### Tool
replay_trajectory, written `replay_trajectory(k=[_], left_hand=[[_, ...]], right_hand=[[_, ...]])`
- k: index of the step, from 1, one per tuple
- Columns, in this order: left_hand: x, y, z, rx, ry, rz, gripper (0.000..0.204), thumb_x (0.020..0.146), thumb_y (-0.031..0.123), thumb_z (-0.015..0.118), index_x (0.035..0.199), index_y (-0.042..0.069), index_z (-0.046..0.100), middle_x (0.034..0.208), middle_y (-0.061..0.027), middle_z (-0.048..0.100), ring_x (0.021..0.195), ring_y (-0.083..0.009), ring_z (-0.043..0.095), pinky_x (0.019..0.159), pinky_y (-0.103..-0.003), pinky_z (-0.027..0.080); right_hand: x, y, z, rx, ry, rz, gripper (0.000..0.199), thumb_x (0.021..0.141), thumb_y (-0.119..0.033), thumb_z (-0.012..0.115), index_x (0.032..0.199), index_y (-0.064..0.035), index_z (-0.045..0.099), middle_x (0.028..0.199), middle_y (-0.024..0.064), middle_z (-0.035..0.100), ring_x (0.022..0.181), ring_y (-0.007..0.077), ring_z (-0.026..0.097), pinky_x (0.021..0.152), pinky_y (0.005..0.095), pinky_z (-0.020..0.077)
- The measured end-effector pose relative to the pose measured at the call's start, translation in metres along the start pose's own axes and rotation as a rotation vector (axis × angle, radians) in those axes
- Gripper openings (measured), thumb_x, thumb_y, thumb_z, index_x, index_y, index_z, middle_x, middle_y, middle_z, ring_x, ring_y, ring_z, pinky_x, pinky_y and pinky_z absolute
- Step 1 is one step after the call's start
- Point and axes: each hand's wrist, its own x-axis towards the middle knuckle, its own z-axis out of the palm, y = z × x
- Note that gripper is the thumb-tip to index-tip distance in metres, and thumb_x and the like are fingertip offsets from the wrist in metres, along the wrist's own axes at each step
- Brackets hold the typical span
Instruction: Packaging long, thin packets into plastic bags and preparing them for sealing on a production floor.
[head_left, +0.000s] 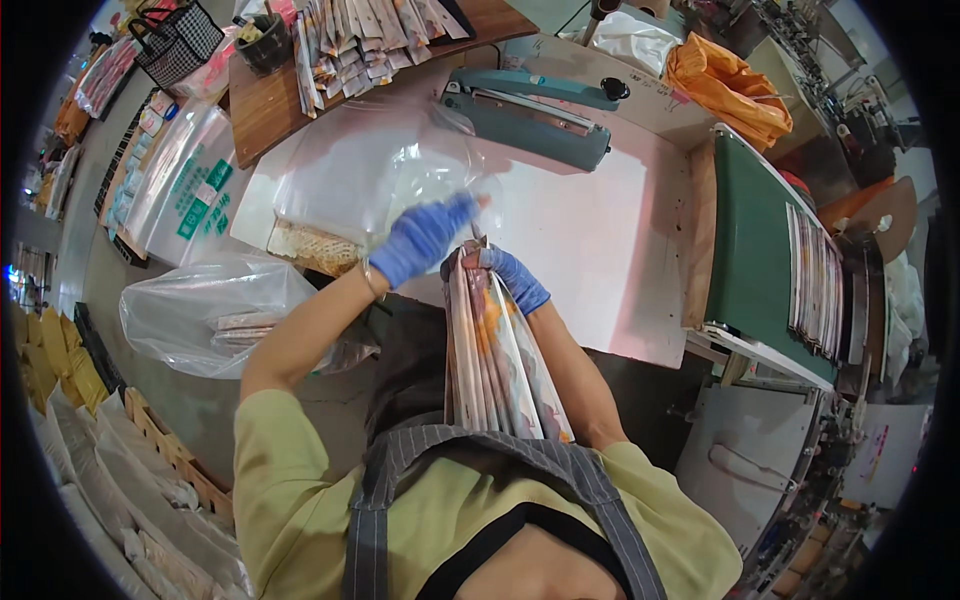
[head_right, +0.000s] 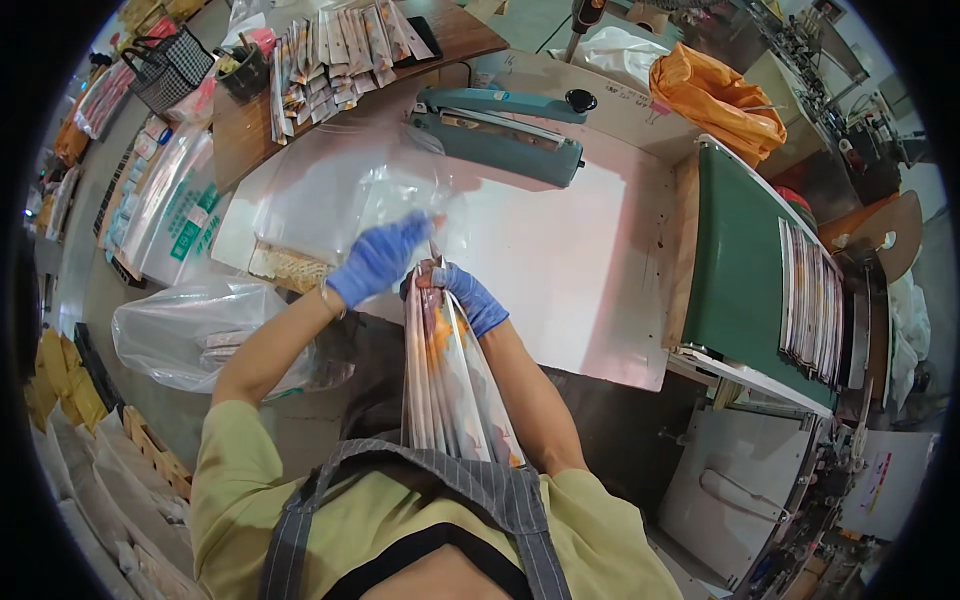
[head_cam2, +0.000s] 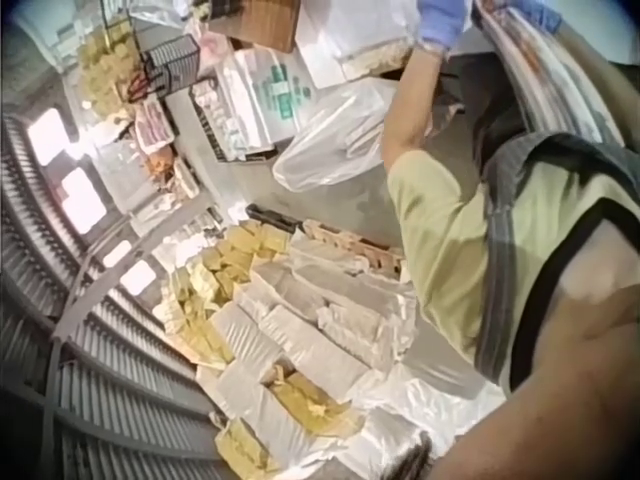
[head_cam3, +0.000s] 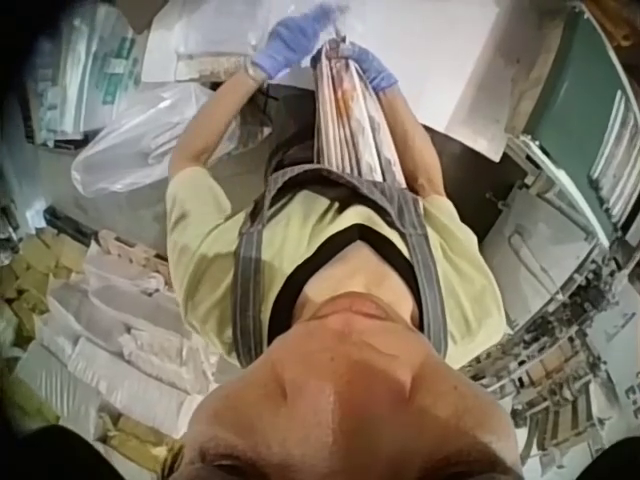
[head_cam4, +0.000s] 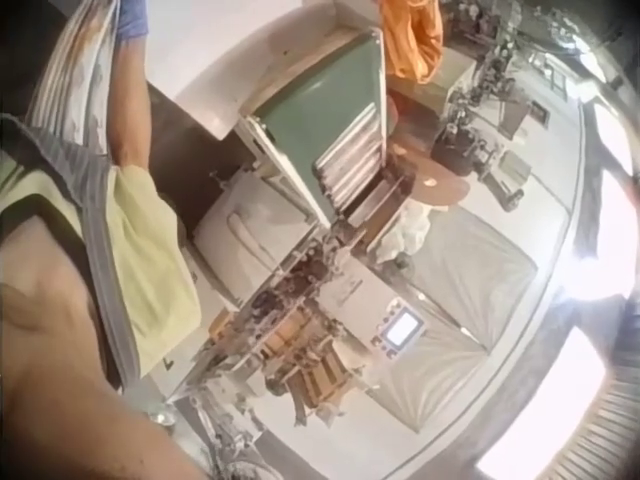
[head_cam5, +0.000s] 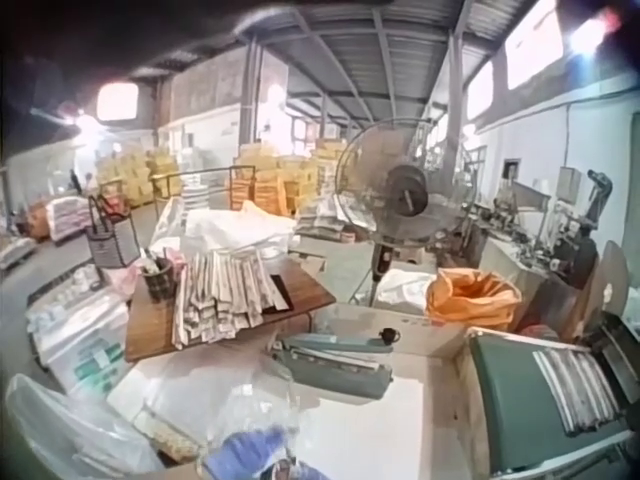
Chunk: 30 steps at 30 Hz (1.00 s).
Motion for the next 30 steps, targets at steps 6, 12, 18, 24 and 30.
replay_trajectory(k=[6,12,18,24,30], left_hand=[[-0.057,0.061,-0.042,-0.191,0.008,0.413,0.049,0.078,0.007,0.047,0.124,0.025,0.045,0.125,-0.0005,0.046,0.061,-0.0203,0.057,0.050,-0.028,0.048],[-0.074,0.077,-0.014,-0.057,0.330,-0.047,0.034,0.077,0.006,0.049,0.110,0.014,0.050,0.121,-0.0110,0.046,0.054,-0.0201,0.056,0.040,-0.029,0.045],[-0.021,0.056,-0.038,0.276,-0.144,-0.299,0.057,0.075,0.006,0.049,0.129,0.012,0.035,0.135,-0.0121,0.032,0.053,-0.0180,0.057,0.042,-0.028,0.046],[-0.052,0.071,0.001,-0.226,0.059,0.440,0.055,0.079,0.007,0.042,0.132,0.013,0.031,0.132,-0.0080,0.039,0.056,-0.0196,0.058,0.048,-0.028,0.047],[-0.032,0.106,0.102,-2.235,0.326,-0.851,0.028,0.089,0.023,0.045,0.108,0.003,0.053,0.091,-0.0077,0.060,0.068,-0.0146,0.057,0.061,-0.025,0.048]], right_hand=[[-0.018,-0.020,0.027,0.320,0.181,-0.151,0.069,0.071,-0.021,0.067,0.129,-0.0037,0.033,0.108,0.0091,0.052,0.085,0.0158,0.056,0.074,0.0279,0.0482],[-0.041,-0.037,0.018,0.063,0.412,-0.317,0.087,0.068,-0.025,0.069,0.136,-0.0037,0.019,0.117,0.0087,0.045,0.103,0.0181,0.046,0.091,0.0266,0.0353],[-0.031,-0.024,0.024,0.253,0.363,-0.329,0.082,0.067,-0.013,0.068,0.135,-0.0074,0.024,0.098,0.0068,0.052,0.090,0.0166,0.052,0.077,0.0299,0.0451],[-0.036,0.026,-0.068,-0.035,0.378,-0.461,0.057,0.082,-0.023,0.056,0.130,-0.0041,0.031,0.100,0.0137,0.054,0.087,0.0220,0.055,0.076,0.0349,0.0481],[-0.039,0.063,-0.079,-0.024,0.676,-0.680,0.039,0.084,-0.029,0.056,0.111,-0.0013,0.048,0.094,0.0086,0.056,0.079,0.0183,0.055,0.071,0.0304,0.0490]])
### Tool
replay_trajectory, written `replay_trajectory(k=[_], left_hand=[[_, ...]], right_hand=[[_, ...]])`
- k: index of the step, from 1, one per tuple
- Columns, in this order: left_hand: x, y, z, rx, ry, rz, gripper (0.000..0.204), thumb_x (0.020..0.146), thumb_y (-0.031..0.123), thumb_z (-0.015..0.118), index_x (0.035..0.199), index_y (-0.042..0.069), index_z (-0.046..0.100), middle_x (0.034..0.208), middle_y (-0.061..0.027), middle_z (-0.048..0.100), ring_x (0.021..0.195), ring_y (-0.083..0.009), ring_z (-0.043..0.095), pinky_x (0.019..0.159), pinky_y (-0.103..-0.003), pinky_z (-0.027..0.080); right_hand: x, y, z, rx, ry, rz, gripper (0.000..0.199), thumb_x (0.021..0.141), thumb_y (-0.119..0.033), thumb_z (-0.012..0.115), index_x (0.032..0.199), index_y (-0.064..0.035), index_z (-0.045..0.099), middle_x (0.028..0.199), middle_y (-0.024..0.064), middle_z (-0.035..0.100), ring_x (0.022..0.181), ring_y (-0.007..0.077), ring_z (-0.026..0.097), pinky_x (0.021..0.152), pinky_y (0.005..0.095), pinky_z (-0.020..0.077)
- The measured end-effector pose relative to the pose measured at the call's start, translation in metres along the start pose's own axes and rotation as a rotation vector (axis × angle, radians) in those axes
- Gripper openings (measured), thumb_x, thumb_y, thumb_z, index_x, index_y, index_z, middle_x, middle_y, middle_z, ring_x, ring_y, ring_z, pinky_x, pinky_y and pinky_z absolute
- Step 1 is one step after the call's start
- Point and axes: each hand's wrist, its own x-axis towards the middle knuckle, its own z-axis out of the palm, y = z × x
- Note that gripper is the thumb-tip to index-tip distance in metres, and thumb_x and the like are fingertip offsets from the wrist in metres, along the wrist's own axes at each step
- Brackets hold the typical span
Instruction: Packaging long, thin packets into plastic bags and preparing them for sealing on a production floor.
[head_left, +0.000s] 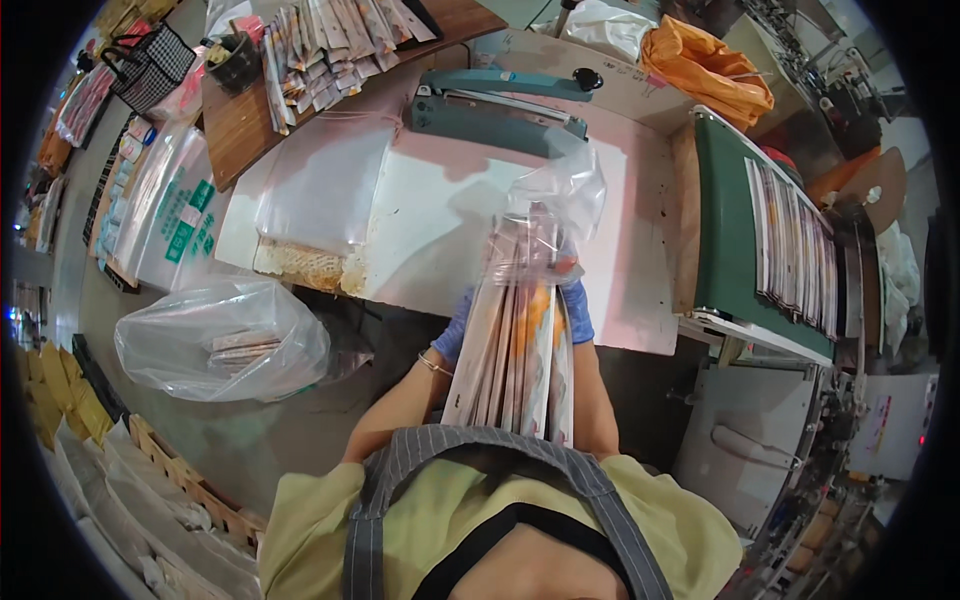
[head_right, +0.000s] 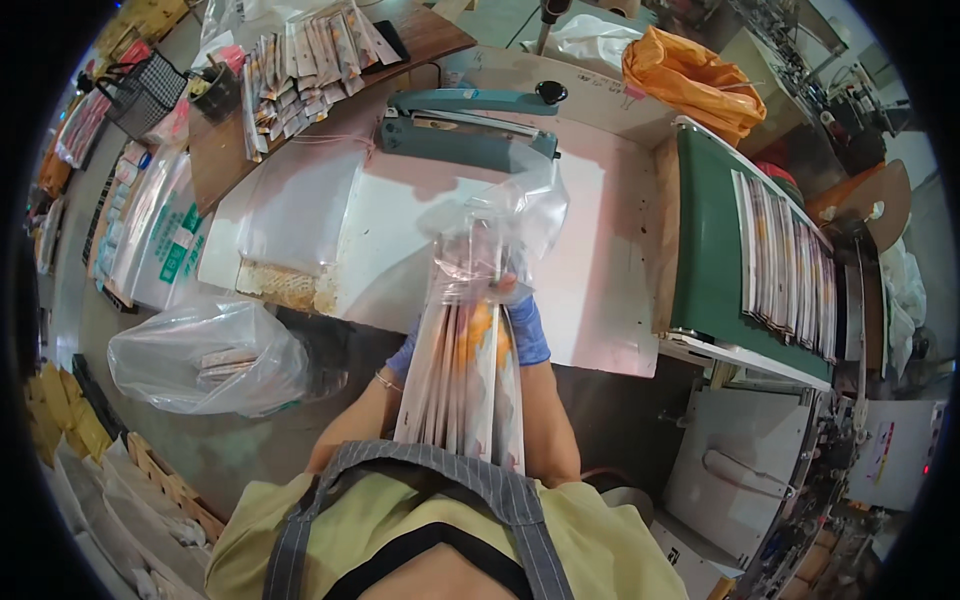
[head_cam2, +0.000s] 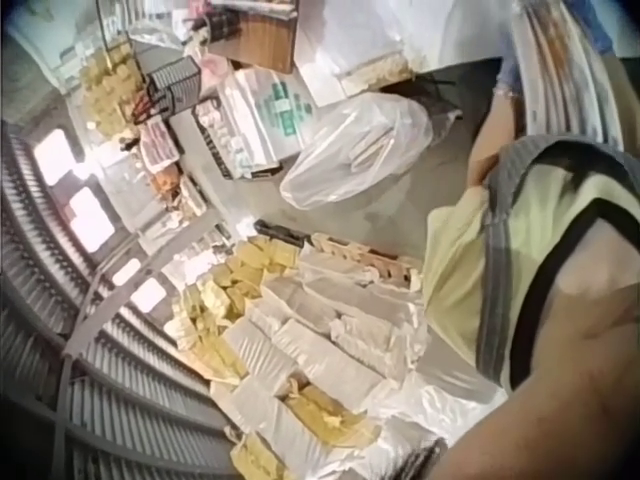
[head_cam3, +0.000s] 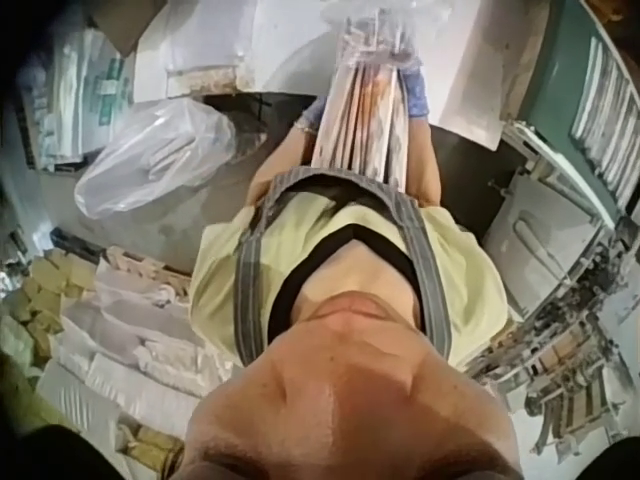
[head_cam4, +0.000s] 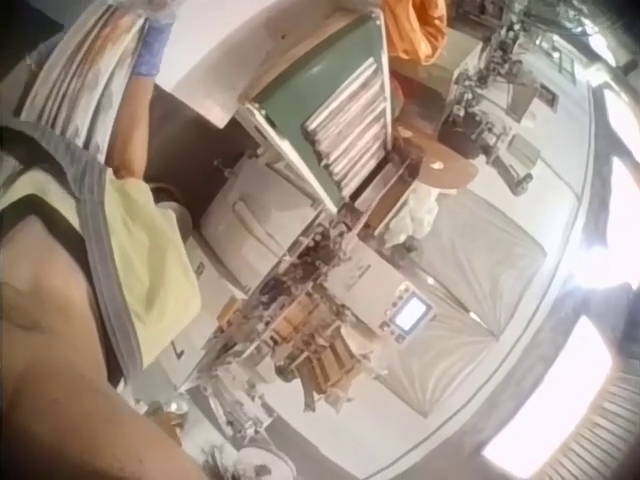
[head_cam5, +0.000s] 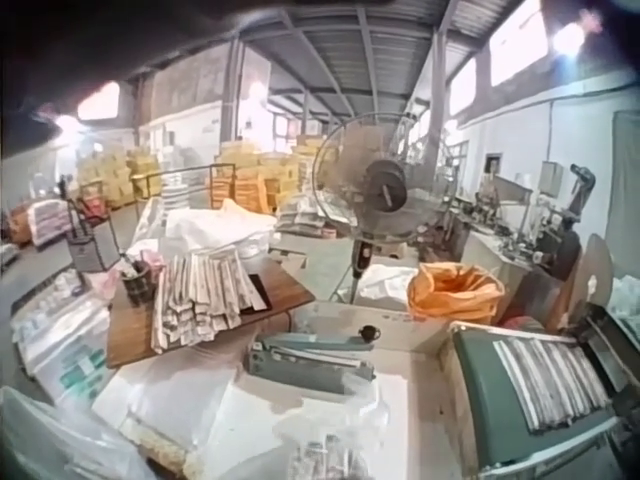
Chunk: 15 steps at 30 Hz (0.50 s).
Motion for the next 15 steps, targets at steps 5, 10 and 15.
replay_trajectory(k=[5,10,15], left_hand=[[0.008,0.020,0.022,0.010,-0.117,-0.298,0.027,0.089,0.022,0.042,0.104,0.002,0.055,0.089,-0.0067,0.060,0.068,-0.0165,0.058,0.061,-0.027,0.049],[-0.022,0.045,0.018,0.221,-0.051,-0.440,0.028,0.089,0.022,0.041,0.099,0.002,0.058,0.084,-0.0058,0.060,0.068,-0.0170,0.058,0.061,-0.028,0.049],[-0.134,0.029,-0.053,0.651,-0.052,-0.217,0.022,0.087,0.014,0.047,0.098,0.000,0.059,0.079,-0.0008,0.060,0.066,-0.0119,0.056,0.056,-0.026,0.047]], right_hand=[[0.011,-0.010,-0.023,-0.156,0.336,-0.140,0.034,0.085,-0.031,0.054,0.105,-0.0034,0.051,0.085,0.0049,0.053,0.070,0.0152,0.052,0.064,0.0277,0.0480],[-0.035,-0.050,0.042,0.316,0.406,0.402,0.038,0.087,-0.041,0.048,0.098,-0.0050,0.052,0.070,0.0006,0.048,0.061,0.0114,0.048,0.054,0.0242,0.0453],[-0.190,-0.082,0.061,0.212,0.375,0.545,0.042,0.088,-0.047,0.042,0.099,-0.0072,0.051,0.066,-0.0018,0.047,0.058,0.0090,0.046,0.049,0.0228,0.0420]])
